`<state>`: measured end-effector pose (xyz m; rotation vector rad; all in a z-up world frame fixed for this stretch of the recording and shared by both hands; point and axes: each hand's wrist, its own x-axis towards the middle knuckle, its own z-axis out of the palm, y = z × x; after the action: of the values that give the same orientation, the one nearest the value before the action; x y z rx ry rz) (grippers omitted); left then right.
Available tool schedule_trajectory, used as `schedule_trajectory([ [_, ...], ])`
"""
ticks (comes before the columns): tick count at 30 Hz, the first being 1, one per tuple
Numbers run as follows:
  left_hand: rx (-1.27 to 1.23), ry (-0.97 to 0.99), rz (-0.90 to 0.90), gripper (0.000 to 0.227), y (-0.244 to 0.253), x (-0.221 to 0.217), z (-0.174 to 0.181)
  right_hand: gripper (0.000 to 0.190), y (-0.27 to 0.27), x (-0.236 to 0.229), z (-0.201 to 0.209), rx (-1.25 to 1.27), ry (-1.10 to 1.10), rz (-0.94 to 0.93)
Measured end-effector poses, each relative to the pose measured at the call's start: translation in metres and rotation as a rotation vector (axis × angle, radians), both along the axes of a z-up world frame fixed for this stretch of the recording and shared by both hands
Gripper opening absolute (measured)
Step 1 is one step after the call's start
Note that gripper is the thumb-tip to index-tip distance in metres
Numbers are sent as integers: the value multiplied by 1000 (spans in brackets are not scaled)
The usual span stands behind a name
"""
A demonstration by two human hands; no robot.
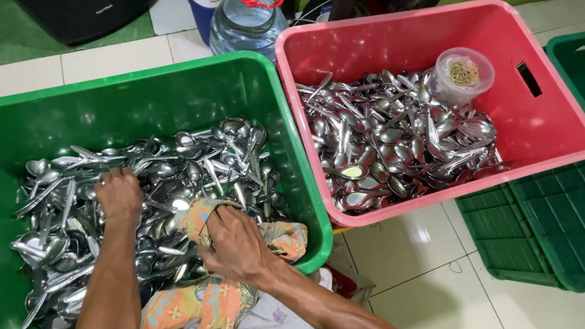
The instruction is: Polishing metal spoons with a cloth and transferring them from a green plastic bin to a pink one.
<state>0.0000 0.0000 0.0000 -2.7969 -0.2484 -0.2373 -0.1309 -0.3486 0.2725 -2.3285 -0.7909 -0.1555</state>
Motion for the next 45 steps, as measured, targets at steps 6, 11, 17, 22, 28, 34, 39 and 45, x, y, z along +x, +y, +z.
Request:
schedule_trajectory([
  [6,101,187,82,25,-34,-10,69,28,-2,-4,-13,130,18,45],
  [11,-13,170,94,23,-28,-4,64,27,-1,-3,-18,103,56,34],
  [17,-579,355,254,26,-49,-7,108,29,-1,-3,-13,105,51,8],
  [22,-494,303,238,37,-58,-12,113,27,1,3,-22,78,-27,-41],
  [28,-679,8,242,36,-121,-85,218,33,4,15,-44,30,38,-29],
  [34,-1977,-201,393,27,-185,-127,242,36,-6,15,-24,121,74,-46],
  [39,-1905,-99,66,28,-205,-141,220,23,-3,24,-57,115,-51,20],
  [45,-1597,-65,-23,44,-218,-167,262,22,-7,24,-51,35,-98,124],
])
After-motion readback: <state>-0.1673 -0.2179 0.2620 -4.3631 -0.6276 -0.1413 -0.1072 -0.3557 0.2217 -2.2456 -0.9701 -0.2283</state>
